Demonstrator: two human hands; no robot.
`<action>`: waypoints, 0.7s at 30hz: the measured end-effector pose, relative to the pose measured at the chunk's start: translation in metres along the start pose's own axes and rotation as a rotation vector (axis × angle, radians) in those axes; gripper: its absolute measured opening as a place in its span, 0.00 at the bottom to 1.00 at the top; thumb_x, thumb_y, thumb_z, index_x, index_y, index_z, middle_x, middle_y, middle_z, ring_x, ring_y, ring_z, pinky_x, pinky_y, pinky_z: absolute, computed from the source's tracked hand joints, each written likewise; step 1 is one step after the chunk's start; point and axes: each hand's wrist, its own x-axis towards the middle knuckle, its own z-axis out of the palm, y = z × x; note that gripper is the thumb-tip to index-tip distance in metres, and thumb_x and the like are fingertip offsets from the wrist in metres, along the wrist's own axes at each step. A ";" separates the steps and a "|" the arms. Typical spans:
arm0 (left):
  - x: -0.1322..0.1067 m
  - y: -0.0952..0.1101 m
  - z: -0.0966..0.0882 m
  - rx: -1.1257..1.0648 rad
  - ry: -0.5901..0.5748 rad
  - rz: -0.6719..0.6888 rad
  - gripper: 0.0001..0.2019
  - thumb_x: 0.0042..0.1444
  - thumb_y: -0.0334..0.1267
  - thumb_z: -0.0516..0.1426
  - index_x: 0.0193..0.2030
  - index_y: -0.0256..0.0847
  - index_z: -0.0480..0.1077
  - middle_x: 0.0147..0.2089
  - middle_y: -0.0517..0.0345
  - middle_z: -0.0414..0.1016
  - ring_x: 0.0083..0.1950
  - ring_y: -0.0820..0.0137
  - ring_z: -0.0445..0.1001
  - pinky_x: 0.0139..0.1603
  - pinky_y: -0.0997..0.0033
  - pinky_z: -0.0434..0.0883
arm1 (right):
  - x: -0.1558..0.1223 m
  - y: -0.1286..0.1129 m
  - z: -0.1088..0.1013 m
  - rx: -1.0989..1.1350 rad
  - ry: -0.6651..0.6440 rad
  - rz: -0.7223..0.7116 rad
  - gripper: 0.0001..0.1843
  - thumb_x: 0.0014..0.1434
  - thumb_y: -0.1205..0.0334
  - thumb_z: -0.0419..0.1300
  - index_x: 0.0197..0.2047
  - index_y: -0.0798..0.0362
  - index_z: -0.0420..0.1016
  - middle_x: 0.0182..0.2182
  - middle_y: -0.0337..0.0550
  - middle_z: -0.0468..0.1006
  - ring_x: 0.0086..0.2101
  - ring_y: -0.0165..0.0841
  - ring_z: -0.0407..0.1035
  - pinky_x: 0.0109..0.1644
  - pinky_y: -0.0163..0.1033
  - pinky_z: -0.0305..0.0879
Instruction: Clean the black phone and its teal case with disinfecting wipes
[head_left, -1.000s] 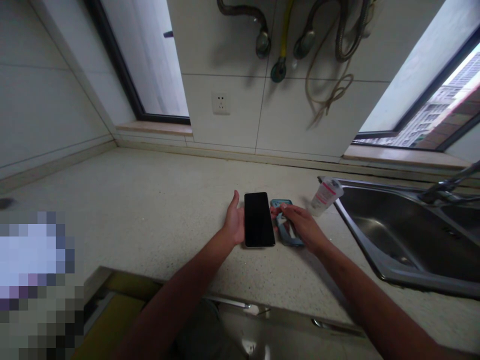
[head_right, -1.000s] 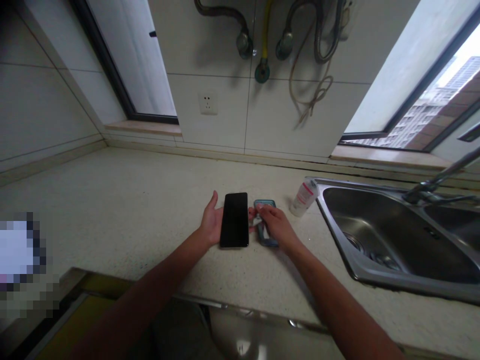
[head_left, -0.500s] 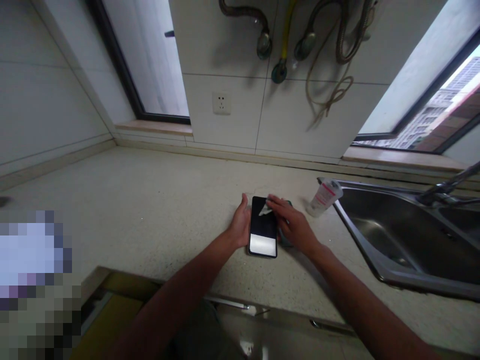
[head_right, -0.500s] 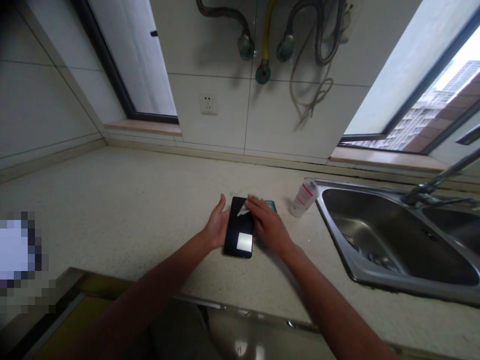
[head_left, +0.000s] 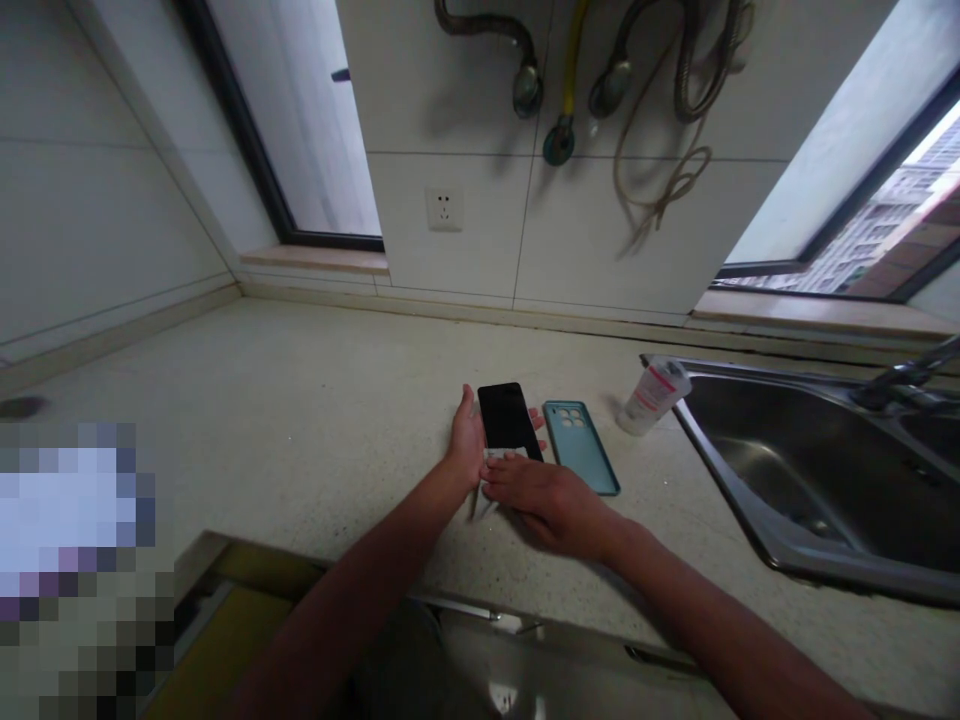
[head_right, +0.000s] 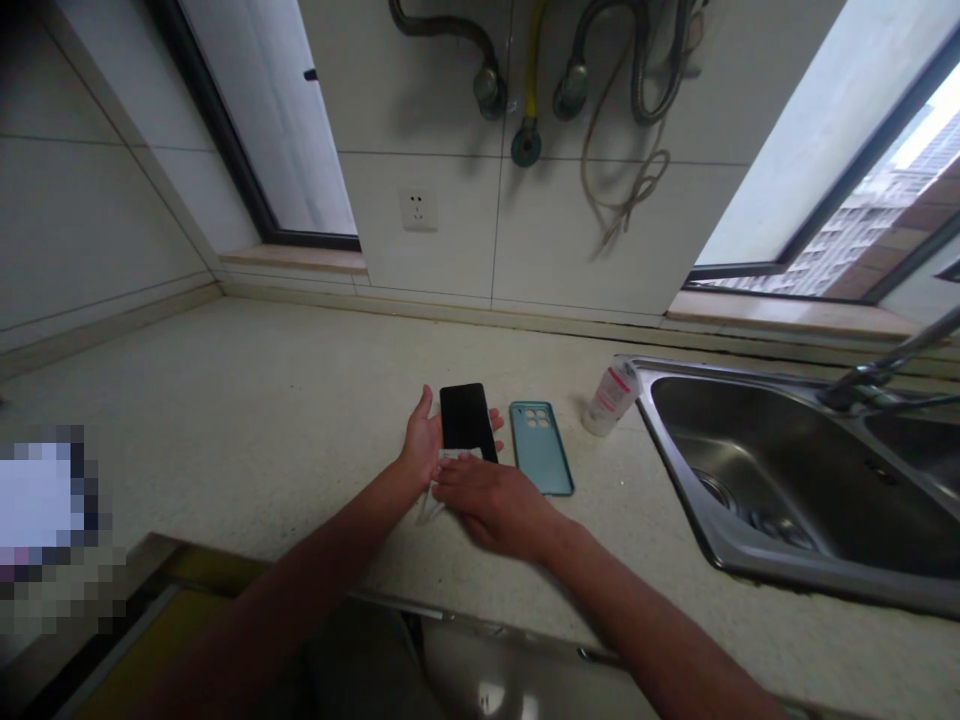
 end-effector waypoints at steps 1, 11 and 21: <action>0.000 0.000 0.000 -0.007 -0.009 -0.008 0.43 0.60 0.69 0.38 0.63 0.33 0.66 0.50 0.34 0.78 0.48 0.49 0.79 0.48 0.46 0.74 | 0.000 0.000 0.000 0.004 -0.003 -0.012 0.24 0.64 0.71 0.51 0.59 0.51 0.74 0.59 0.48 0.75 0.60 0.36 0.68 0.66 0.48 0.65; -0.004 -0.005 0.003 0.050 -0.115 -0.131 0.45 0.58 0.72 0.37 0.57 0.34 0.72 0.47 0.37 0.79 0.48 0.51 0.78 0.52 0.51 0.71 | -0.007 0.035 -0.007 -0.212 0.149 0.341 0.23 0.68 0.65 0.50 0.65 0.53 0.69 0.65 0.54 0.67 0.65 0.43 0.60 0.69 0.58 0.58; -0.004 -0.012 0.001 0.066 -0.213 -0.166 0.42 0.59 0.71 0.41 0.60 0.36 0.70 0.51 0.40 0.79 0.56 0.52 0.76 0.58 0.53 0.68 | -0.003 0.038 0.001 -0.239 0.077 0.361 0.36 0.70 0.46 0.49 0.73 0.58 0.52 0.71 0.60 0.52 0.70 0.47 0.45 0.72 0.61 0.48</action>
